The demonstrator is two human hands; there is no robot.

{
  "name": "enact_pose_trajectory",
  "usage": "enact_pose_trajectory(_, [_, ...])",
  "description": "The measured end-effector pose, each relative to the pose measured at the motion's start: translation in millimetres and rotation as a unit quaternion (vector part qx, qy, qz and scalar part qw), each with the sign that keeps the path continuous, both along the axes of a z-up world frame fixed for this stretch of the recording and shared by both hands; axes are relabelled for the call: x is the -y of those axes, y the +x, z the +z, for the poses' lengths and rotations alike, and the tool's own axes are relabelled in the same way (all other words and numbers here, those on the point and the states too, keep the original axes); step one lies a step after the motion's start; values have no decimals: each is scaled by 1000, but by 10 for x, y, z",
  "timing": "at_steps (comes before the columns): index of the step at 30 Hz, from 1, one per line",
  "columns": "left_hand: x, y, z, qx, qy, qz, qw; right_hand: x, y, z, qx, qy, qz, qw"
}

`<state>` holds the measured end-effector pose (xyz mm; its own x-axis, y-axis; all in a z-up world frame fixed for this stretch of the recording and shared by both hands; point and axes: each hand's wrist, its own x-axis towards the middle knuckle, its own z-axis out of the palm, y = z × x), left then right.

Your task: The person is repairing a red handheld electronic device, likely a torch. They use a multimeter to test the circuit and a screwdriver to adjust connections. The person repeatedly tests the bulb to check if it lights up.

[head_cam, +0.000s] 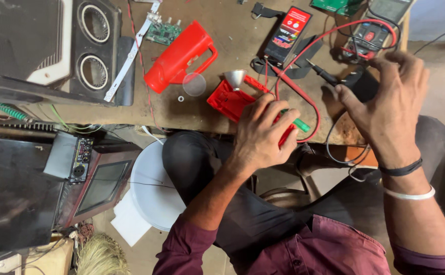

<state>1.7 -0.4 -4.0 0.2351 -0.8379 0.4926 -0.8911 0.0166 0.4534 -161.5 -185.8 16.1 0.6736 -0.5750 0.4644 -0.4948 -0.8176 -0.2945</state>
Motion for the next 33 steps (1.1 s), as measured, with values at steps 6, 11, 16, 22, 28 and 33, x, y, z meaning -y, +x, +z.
enact_pose_trajectory(6, [-7, -19, -16, 7, 8, 14, 1000, -4, 120, 37, 55, -13, 51, 997])
enact_pose_trajectory(11, [-14, -9, -14, 4, 8, 10, 1000, 218, 361, 144, 171, 117, 157, 966])
enact_pose_trajectory(16, [-2, -23, -47, 2, 13, 17, 1000, 100, 695, 433, 135, 236, 204, 941])
enact_pose_trajectory(22, [3, -21, -35, 7, 18, 17, 1000, -94, 1428, 546, 55, 84, 410, 906])
enact_pose_trajectory(28, [-9, -33, -11, 2, -5, 28, 1000, -152, 1627, 434, -193, 270, 316, 889])
enact_pose_trajectory(33, [-35, -23, -88, -8, -1, 17, 1000, -208, 1340, 408, -59, 118, 399, 907])
